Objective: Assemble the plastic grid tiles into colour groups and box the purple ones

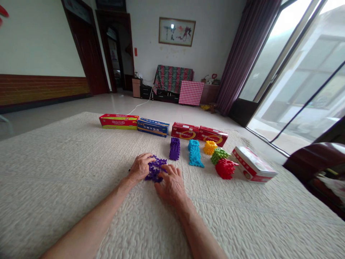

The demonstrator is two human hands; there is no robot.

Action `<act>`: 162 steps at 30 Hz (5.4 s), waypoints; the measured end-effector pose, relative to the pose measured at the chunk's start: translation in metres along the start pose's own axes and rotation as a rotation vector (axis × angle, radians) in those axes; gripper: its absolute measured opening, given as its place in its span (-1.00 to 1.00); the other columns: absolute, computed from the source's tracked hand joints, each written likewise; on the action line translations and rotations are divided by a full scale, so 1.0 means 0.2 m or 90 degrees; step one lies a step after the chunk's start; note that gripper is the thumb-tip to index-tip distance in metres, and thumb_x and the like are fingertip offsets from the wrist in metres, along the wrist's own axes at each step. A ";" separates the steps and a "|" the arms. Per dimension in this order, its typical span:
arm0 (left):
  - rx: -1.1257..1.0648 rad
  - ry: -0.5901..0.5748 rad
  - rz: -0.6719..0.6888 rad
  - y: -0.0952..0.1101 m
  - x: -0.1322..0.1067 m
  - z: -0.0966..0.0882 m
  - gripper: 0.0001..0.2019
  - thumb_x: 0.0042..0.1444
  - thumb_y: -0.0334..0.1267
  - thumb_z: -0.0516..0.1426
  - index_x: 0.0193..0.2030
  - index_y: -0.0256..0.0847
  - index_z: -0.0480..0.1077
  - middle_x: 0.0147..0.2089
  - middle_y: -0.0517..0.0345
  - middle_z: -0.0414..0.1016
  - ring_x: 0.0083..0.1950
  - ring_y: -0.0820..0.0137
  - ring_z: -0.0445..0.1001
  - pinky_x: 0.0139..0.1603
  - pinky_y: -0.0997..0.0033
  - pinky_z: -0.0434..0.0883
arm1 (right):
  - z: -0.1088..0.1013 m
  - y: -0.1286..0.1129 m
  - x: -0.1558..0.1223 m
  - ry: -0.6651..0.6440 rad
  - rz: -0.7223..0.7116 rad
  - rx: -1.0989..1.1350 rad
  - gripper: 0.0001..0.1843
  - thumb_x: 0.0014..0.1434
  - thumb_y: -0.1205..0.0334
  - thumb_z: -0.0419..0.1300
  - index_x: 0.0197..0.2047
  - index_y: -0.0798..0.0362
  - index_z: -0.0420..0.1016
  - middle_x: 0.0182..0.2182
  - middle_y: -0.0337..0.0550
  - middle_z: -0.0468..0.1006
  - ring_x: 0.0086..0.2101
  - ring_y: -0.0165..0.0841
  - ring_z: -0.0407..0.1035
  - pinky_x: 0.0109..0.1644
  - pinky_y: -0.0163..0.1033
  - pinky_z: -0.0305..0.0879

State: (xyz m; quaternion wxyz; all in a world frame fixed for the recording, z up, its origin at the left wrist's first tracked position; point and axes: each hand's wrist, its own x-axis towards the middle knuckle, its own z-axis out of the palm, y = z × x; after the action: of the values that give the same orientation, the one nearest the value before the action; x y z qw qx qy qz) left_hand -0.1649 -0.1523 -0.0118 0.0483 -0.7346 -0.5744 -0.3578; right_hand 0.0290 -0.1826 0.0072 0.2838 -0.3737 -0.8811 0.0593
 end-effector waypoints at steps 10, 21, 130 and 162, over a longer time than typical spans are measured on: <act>0.007 -0.047 0.055 0.02 -0.01 0.03 -0.73 0.14 -0.33 0.06 -0.07 -0.13 0.51 0.05 0.01 0.45 0.12 0.27 0.37 0.20 0.20 0.32 | -0.07 0.01 0.00 -0.063 -0.047 0.021 -0.77 -0.09 0.30 0.28 -0.27 0.03 0.46 -0.07 -0.07 0.47 -0.04 -0.20 0.29 0.10 -0.04 0.10; 0.003 -0.065 0.042 0.03 -0.01 0.02 -0.81 0.12 -0.34 0.08 -0.22 -0.15 0.53 0.11 -0.03 0.40 0.18 0.23 0.33 0.22 0.15 0.29 | -0.11 0.00 -0.01 -0.118 -0.016 0.069 -0.76 -0.07 0.36 0.27 -0.26 0.02 0.44 -0.26 -0.17 0.49 -0.22 -0.31 0.38 -0.09 -0.18 0.27; -0.085 0.050 -0.303 -0.13 0.03 0.00 -0.72 0.09 -0.42 0.00 -0.23 -0.18 0.53 -0.13 0.11 0.60 -0.07 0.34 0.53 0.03 0.41 0.38 | 0.01 0.44 0.21 0.236 0.054 -0.089 -0.67 0.20 0.28 0.05 0.04 0.06 0.37 -0.06 0.03 0.40 -0.05 -0.17 0.30 0.04 -0.01 0.30; -0.155 -0.042 -0.243 -0.16 0.05 -0.04 -0.67 0.09 -0.40 0.01 -0.10 -0.11 0.53 -0.08 0.15 0.60 -0.03 0.34 0.50 0.06 0.38 0.35 | 0.16 0.05 0.48 -0.013 0.006 -0.110 -0.70 0.10 0.31 0.14 -0.06 0.03 0.44 -0.24 -0.03 0.54 -0.16 -0.16 0.36 -0.03 -0.07 0.15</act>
State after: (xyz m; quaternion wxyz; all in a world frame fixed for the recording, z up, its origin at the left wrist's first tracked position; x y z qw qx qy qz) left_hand -0.1958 -0.1372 -0.0098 -0.1279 -0.6242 -0.6571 -0.4028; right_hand -0.0364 -0.1051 0.0205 0.2412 -0.4004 -0.8839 -0.0115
